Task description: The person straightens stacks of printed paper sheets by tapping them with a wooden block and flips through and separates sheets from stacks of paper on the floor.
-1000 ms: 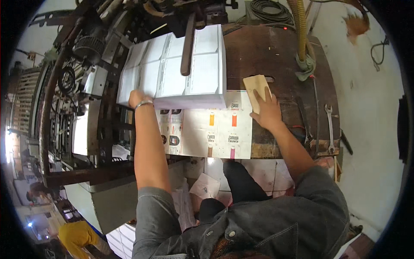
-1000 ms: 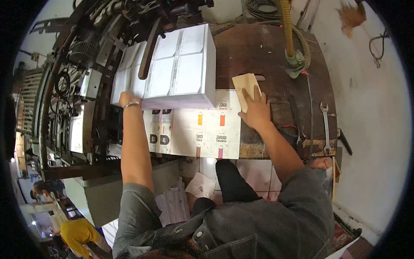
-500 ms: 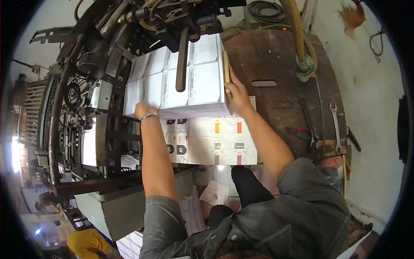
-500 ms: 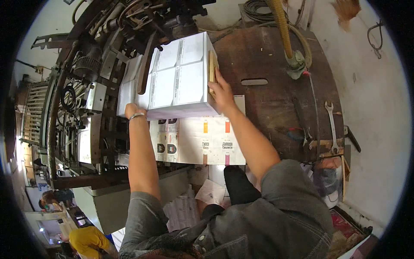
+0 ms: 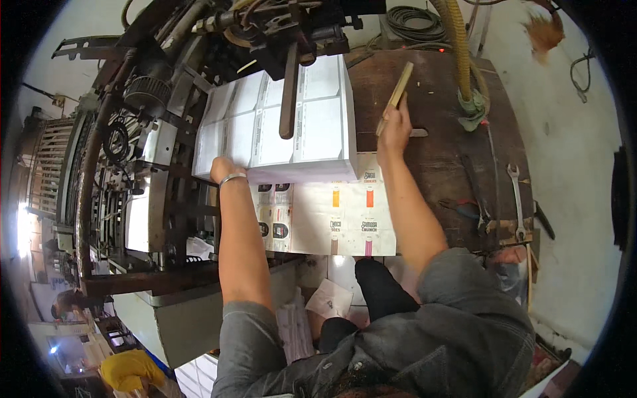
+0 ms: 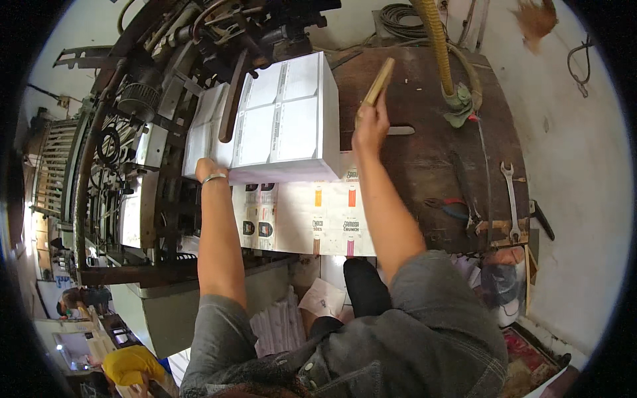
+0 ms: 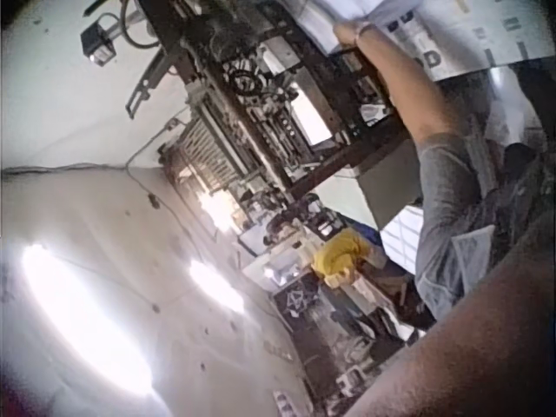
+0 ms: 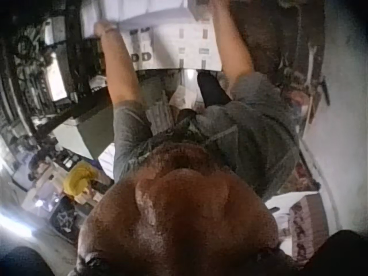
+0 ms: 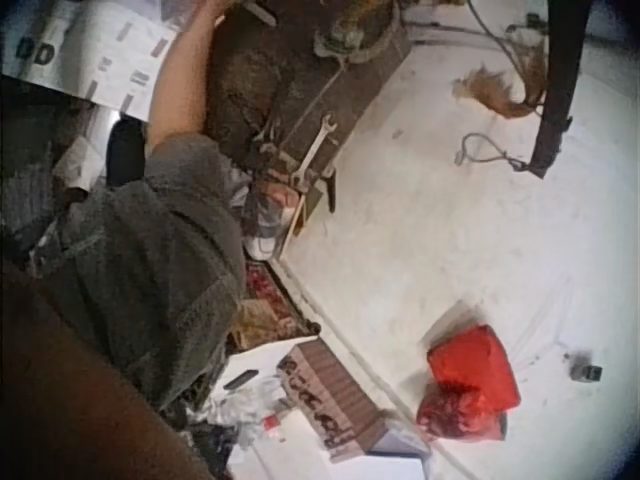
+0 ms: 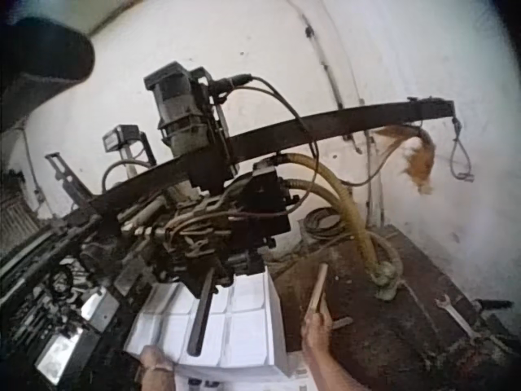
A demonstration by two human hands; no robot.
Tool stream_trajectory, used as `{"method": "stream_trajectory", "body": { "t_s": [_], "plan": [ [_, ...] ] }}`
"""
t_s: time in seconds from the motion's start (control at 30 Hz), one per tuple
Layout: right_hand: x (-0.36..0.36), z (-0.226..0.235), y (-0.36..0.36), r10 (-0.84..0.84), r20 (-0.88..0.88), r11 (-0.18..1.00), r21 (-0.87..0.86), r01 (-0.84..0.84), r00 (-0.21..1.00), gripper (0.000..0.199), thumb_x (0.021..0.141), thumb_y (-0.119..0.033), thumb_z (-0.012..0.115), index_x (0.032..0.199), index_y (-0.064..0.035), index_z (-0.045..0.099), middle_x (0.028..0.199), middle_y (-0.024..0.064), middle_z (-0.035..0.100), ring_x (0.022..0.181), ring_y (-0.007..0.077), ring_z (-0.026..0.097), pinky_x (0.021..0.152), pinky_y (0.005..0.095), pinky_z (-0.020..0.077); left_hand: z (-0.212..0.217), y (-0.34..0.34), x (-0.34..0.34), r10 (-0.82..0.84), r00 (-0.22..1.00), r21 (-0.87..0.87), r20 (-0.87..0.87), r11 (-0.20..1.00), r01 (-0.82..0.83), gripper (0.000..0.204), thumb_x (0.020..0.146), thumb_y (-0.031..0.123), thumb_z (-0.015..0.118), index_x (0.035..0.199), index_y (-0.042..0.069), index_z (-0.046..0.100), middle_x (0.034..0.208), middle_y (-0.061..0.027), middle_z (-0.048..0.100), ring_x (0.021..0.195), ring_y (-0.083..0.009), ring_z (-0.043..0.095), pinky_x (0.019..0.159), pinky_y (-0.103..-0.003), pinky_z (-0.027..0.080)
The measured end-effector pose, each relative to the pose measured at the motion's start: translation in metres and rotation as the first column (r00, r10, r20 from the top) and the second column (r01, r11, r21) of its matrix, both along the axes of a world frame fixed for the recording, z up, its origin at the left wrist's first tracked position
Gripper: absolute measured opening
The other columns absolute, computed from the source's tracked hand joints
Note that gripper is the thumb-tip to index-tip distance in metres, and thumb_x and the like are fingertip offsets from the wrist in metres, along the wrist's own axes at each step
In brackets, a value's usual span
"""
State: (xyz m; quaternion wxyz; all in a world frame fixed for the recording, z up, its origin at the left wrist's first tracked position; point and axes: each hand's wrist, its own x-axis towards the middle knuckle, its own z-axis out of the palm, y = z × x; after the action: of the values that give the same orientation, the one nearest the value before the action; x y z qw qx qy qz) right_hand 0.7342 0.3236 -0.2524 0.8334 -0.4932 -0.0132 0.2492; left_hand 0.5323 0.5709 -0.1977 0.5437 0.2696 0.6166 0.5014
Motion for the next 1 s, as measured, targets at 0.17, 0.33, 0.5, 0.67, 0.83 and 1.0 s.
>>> {"method": "stream_trajectory", "body": {
  "t_s": [0.17, 0.33, 0.5, 0.67, 0.83, 1.0],
  "plan": [
    [-0.007, 0.018, 0.006, 0.111, 0.218, 0.977, -0.2, -0.067, 0.97, 0.056, 0.083, -0.025, 0.05, 0.136, -0.0059, 0.043, 0.115, 0.0107, 0.057, 0.101, 0.0161, 0.053, 0.089, 0.0275, 0.0399, -0.004, 0.01, -0.001, 0.038, 0.999, -0.103, 0.018, 0.994, -0.036, 0.038, 0.077, 0.009, 0.048, 0.111, -0.01, 0.051, 0.116, -0.0207, 0.054, 0.095, -0.0301, 0.057, 0.079, -0.043, 0.048],
    [-0.025, 0.024, 0.018, 0.128, 0.301, 0.942, -0.334, -0.021, 0.945, 0.055, 0.084, -0.018, 0.05, 0.136, -0.0045, 0.041, 0.127, 0.0149, 0.053, 0.11, 0.0204, 0.052, 0.094, 0.0302, 0.0384, -0.025, 0.013, -0.008, -0.001, 0.999, -0.079, 0.033, 0.997, 0.004, 0.041, 0.079, 0.013, 0.053, 0.115, -0.007, 0.05, 0.121, -0.0166, 0.053, 0.098, -0.027, 0.056, 0.083, -0.042, 0.047],
    [-0.032, 0.04, -0.037, 0.178, 0.394, 0.973, -0.207, -0.101, 0.902, 0.048, 0.088, -0.017, 0.054, 0.132, -0.0004, 0.045, 0.131, 0.0173, 0.048, 0.122, 0.025, 0.045, 0.103, 0.034, 0.0332, -0.023, 0.047, -0.046, -0.018, 0.999, -0.085, 0.034, 0.996, 0.02, 0.033, 0.08, 0.017, 0.052, 0.108, -0.001, 0.054, 0.109, -0.0135, 0.056, 0.094, -0.0208, 0.054, 0.079, -0.038, 0.045],
    [-0.079, 0.003, -0.142, 0.438, 0.649, 0.573, -0.734, 0.364, 0.622, 0.059, 0.079, -0.021, 0.061, 0.134, -0.0077, 0.044, 0.138, 0.0215, 0.037, 0.128, 0.038, 0.034, 0.107, 0.0413, 0.0261, 0.01, -0.007, -0.071, -0.319, 0.942, 0.031, 0.105, 0.948, 0.318, 0.052, 0.077, 0.022, 0.063, 0.119, -0.004, 0.049, 0.123, -0.0143, 0.05, 0.11, -0.026, 0.048, 0.094, -0.042, 0.036],
    [-0.153, 0.043, -0.186, 0.615, 0.6, 0.346, -0.789, 0.508, 0.513, 0.067, 0.078, -0.027, 0.065, 0.138, -0.0145, 0.039, 0.143, 0.0209, 0.031, 0.131, 0.041, 0.027, 0.108, 0.0469, 0.0223, 0.058, -0.083, -0.158, -0.469, 0.877, 0.02, 0.103, 0.883, 0.47, 0.062, 0.089, 0.031, 0.052, 0.138, -0.002, 0.031, 0.145, -0.0139, 0.03, 0.128, -0.0309, 0.036, 0.108, -0.044, 0.022],
    [-0.225, 0.05, -0.217, 0.511, 0.735, 0.743, -0.639, 0.202, 0.447, 0.069, 0.076, -0.019, 0.068, 0.137, -0.008, 0.038, 0.141, 0.0227, 0.032, 0.131, 0.0407, 0.026, 0.108, 0.0464, 0.0217, 0.073, -0.213, -0.285, -0.649, 0.753, 0.162, 0.105, 0.758, 0.631, 0.055, 0.093, 0.03, 0.048, 0.139, 0.003, 0.033, 0.135, -0.0092, 0.046, 0.116, -0.0202, 0.05, 0.094, -0.03, 0.041]
  ]
}}
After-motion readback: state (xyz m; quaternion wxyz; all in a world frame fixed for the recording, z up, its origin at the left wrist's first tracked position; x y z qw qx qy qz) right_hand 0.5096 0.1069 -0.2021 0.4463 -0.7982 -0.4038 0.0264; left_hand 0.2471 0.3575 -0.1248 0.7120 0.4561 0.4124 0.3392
